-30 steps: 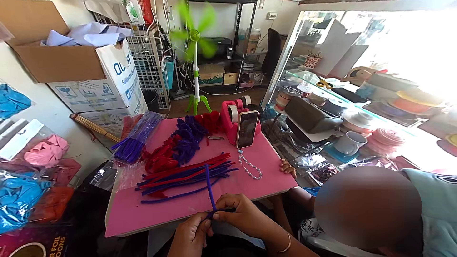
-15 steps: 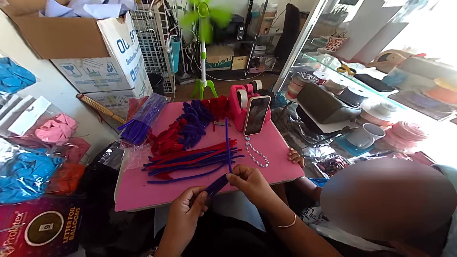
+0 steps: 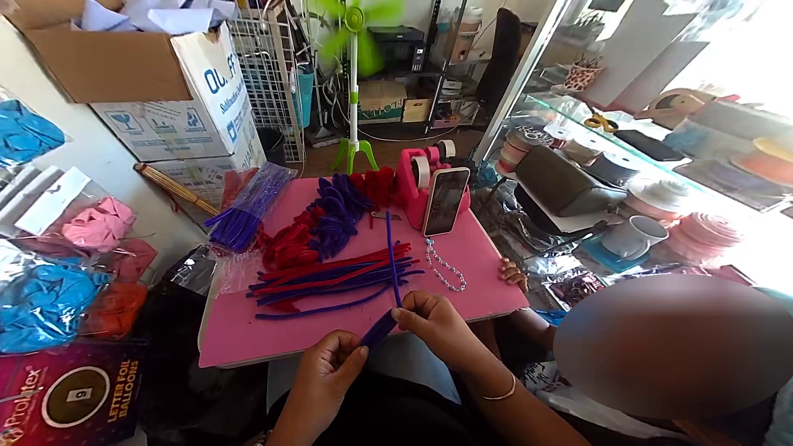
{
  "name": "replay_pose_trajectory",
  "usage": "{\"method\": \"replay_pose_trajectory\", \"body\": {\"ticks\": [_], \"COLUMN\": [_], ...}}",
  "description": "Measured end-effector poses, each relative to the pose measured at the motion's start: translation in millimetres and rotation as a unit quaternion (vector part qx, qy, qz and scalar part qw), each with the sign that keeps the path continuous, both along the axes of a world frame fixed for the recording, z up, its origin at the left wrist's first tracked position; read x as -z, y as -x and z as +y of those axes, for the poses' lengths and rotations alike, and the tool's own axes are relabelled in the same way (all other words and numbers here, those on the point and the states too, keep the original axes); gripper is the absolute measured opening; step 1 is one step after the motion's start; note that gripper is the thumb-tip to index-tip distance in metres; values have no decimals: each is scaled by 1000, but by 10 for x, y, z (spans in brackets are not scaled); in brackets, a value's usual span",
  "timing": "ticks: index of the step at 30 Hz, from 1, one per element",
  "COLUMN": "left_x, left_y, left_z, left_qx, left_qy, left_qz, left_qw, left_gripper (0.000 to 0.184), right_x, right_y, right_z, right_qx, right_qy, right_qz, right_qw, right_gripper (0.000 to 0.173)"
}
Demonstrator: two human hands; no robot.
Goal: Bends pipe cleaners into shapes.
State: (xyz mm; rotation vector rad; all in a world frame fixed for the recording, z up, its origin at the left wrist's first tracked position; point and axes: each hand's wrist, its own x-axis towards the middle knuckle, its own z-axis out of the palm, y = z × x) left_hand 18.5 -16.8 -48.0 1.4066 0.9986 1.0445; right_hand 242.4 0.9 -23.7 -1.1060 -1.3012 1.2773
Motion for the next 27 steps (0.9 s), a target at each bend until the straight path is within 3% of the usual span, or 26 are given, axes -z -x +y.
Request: {"method": "replay_pose_trajectory", "body": {"ticks": [6,11,13,15,18,20,23,24,27], "left_x": [-13,-12,-3,49,156,166,48,15,-7], "left_y": [21,47,58,72,72,120,215,236,222], "left_z": [9,7,16,38,76,76,54,47,52], "left_qx": [-14,10,39,111,212,221,148,113,-3], "left_qy": [-32,64,160,241,257,212,55,3,-139], "left_qz": [-46,-154,-244,-344,-437,-371,-85,12,190], "left_qw": [998,986,956,901,836,877,984,994,972], "left_gripper": [13,23,23,19,16,18,16,13,41], "right_x": [41,80,90,90,93,94,63,54,32], "right_y": [-15,-35,-39,-29,-17,-39,-106,-116,-86], "right_z": [5,-2,-3,-5,6,16,27,19,-14], "right_qx": [-29,-73,-93,-110,-128,-135,-126,-120,-114], "right_qy": [-6,-58,-102,-130,-119,-117,-130,-128,-121], "right_qz": [10,6,11,33,79,67,-4,-26,-93], "right_qw": [1000,996,990,985,981,982,984,984,982], "right_gripper": [13,9,9,10,9,9,11,12,16]}}
